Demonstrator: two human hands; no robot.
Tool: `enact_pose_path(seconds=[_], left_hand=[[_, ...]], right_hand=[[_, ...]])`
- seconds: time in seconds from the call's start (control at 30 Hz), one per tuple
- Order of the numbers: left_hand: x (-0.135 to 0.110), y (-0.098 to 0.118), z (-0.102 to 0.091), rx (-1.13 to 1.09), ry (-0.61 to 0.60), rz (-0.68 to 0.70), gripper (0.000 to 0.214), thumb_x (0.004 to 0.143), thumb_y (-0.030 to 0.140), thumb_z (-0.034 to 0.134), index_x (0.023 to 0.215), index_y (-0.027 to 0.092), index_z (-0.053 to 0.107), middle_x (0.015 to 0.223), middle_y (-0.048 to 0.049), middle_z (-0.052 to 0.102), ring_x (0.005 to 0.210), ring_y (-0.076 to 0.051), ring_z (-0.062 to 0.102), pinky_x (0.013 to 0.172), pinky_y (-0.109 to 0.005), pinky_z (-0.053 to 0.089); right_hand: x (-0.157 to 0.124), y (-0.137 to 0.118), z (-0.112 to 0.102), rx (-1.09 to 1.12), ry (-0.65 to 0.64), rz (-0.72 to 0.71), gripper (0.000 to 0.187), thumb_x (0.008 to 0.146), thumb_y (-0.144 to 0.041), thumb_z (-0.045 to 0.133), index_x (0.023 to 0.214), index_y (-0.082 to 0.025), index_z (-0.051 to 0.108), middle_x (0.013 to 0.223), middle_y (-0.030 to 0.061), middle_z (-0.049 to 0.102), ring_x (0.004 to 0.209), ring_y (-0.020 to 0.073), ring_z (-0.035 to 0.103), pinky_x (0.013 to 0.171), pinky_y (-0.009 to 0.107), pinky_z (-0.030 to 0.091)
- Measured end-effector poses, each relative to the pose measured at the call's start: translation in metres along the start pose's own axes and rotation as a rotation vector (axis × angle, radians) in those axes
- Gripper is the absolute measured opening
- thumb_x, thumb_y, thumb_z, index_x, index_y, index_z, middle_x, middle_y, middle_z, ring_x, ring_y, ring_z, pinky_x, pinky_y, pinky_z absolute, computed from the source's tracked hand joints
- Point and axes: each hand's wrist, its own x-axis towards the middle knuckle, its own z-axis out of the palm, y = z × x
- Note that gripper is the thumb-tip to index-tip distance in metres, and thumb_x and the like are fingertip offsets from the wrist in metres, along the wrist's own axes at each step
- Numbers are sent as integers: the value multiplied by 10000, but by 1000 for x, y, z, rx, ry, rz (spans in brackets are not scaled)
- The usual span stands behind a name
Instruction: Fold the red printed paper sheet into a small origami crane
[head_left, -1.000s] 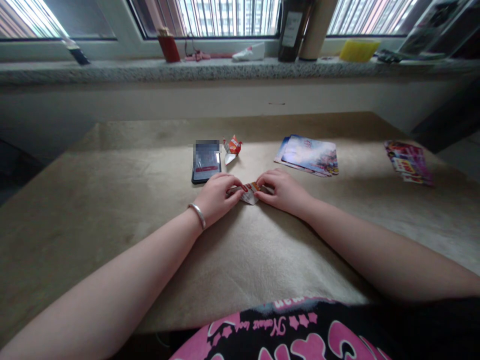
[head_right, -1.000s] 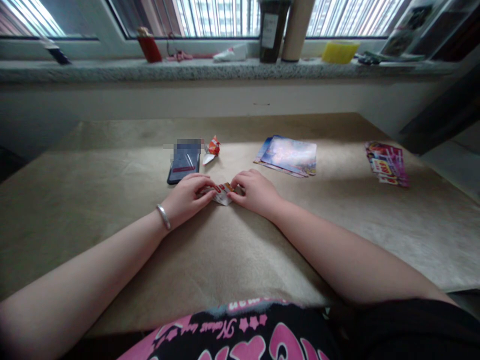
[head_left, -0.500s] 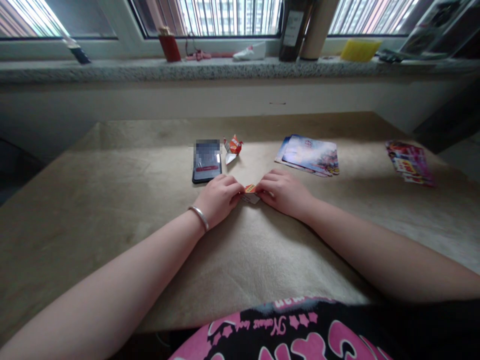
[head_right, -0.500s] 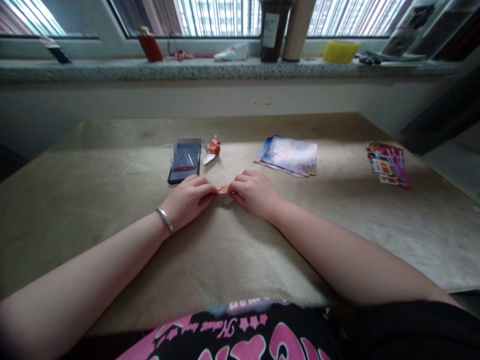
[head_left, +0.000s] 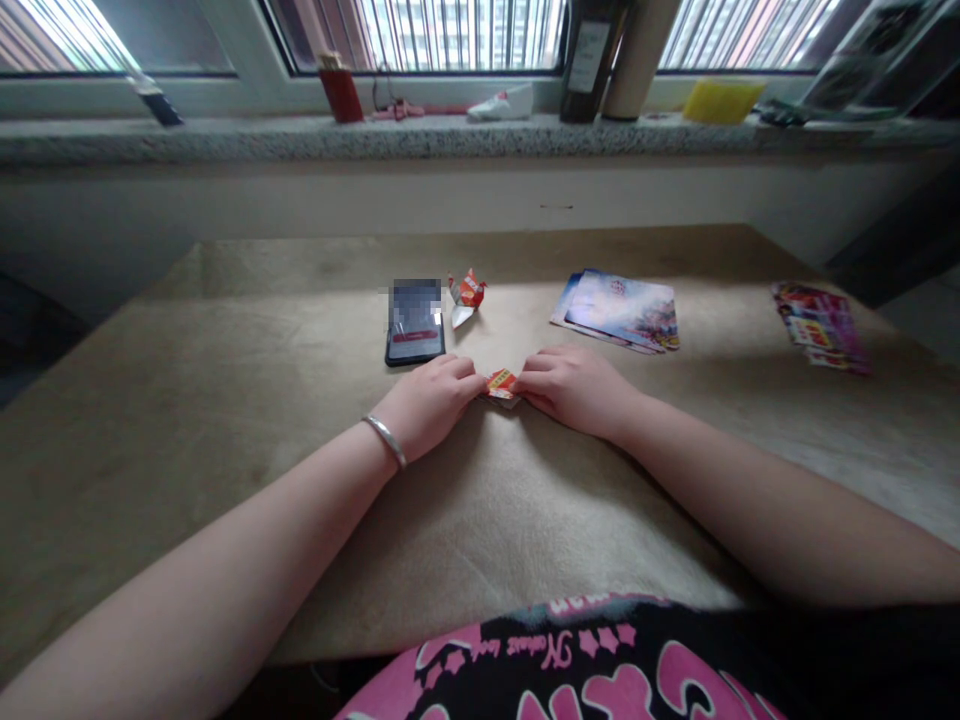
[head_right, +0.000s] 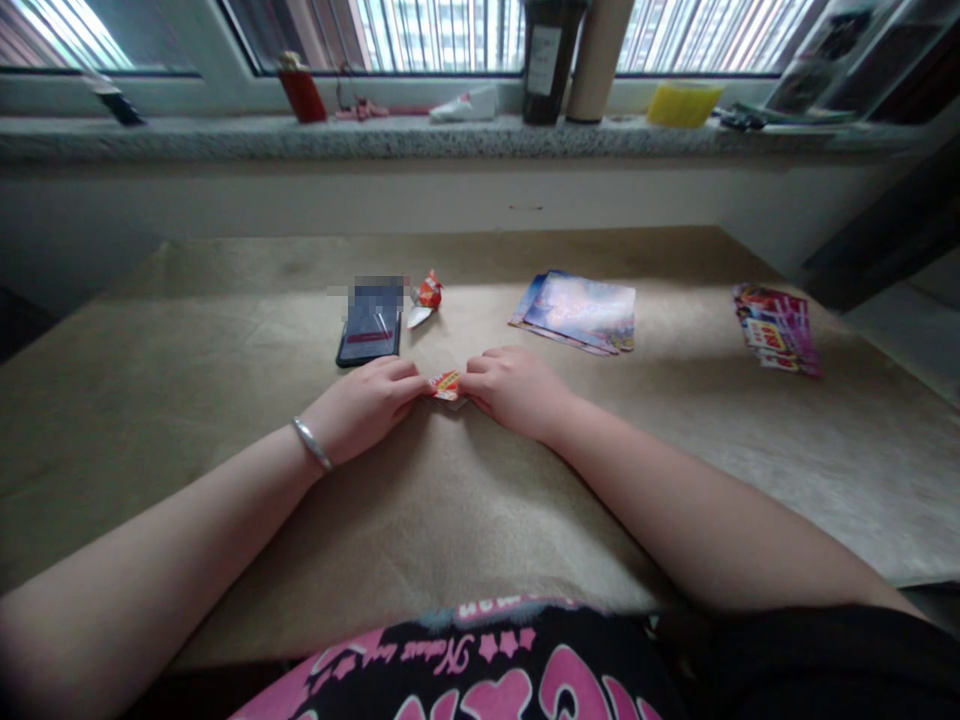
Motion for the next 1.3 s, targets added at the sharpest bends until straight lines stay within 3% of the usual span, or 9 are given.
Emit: enact_pose_path(seconds=[0.5, 0.83, 1.13, 1.3], left_hand=[[-6, -9, -3, 43, -36, 49, 228, 909, 188, 441, 941, 215, 665, 786, -35, 570, 720, -146, 501, 648, -252, 414], [-8, -6, -13, 65, -101, -13, 271, 865, 169, 472, 973, 273, 697, 827, -32, 625, 735, -153, 548, 634, -252, 429], [-12, -10, -14, 113, -63, 29, 292, 863, 203, 449, 987, 292, 698, 749, -33, 590, 701, -138, 526, 588, -226, 406], [-13, -6, -11, 87, -26, 17, 292, 874, 200, 434, 970, 278, 698, 798, -40, 617, 723, -150, 536, 600, -244, 412]], right_hand=[[-3, 2, -2, 39, -16, -14, 230, 872, -196, 466, 885, -211, 695, 820, 66, 661, 736, 163, 554, 641, 286, 329], [-6, 6, -9, 21, -71, 11, 222, 837, -214, 507, 822, -235, 727, 832, 50, 680, 727, 159, 561, 606, 286, 337], [-10, 17, -18, 118, -91, -79, 264, 819, -156, 494, 886, -257, 728, 888, -1, 729, 785, 166, 608, 685, 290, 421], [-10, 17, -16, 108, -109, -39, 239, 821, -183, 501, 869, -251, 725, 806, 18, 724, 707, 158, 619, 638, 281, 411]])
